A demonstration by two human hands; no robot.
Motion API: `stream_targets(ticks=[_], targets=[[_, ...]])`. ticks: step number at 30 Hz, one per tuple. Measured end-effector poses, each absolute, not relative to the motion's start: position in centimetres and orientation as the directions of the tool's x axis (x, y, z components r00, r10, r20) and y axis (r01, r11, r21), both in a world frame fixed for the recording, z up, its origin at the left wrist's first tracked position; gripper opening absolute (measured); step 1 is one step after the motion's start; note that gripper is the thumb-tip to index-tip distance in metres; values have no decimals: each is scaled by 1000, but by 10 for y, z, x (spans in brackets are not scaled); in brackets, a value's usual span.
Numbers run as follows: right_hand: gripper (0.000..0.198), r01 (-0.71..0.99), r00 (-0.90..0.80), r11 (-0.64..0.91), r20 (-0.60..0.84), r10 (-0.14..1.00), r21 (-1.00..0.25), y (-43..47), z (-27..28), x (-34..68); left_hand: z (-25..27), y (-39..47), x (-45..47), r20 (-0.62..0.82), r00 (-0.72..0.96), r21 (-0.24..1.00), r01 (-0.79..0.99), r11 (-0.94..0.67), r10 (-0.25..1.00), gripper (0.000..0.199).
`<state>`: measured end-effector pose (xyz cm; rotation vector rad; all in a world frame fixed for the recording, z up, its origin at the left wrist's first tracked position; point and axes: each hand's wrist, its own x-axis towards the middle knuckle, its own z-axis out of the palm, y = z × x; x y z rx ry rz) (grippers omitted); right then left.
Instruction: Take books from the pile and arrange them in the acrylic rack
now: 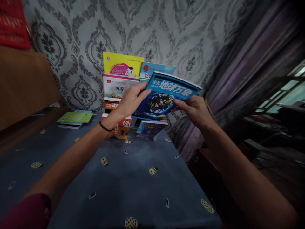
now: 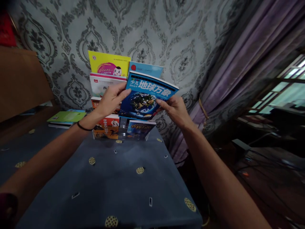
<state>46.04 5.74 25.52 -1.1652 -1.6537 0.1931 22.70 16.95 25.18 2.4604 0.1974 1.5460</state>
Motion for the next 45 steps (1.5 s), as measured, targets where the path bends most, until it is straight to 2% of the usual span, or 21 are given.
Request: stream_targets(ticks=[7, 11, 20, 23, 30, 33, 40, 45], targets=[[52, 652, 114, 464, 684, 721, -599, 63, 244, 473, 247, 173, 234, 844, 495, 211, 48, -976, 206, 34], [51, 637, 141, 445, 663, 735, -629, 69, 236, 481, 245, 179, 238, 823, 532, 204, 56, -977, 202, 30], [32, 655, 134, 441, 668, 732, -614, 86, 209, 495, 230, 194, 244, 756, 588, 259, 133, -957, 286, 21], [32, 647, 136, 445, 667, 732, -620, 92, 202, 503, 229, 197, 244, 748, 598, 238, 167, -957, 290, 23], [32, 745, 139, 393, 701, 699, -539, 100, 187, 518, 223, 196, 247, 704, 639, 150, 293, -944, 310, 17], [33, 736, 145, 371, 668, 730, -566, 103, 184, 519, 221, 195, 251, 674, 661, 115, 346, -931, 329, 15], [40, 594, 155, 384, 569, 807, -707, 118, 174, 529, 218, 193, 262, 591, 677, 148, 445, -883, 439, 13], [47, 495, 173, 353, 489, 855, -794, 131, 162, 541, 213, 180, 270, 493, 649, 188, 571, -799, 579, 31]])
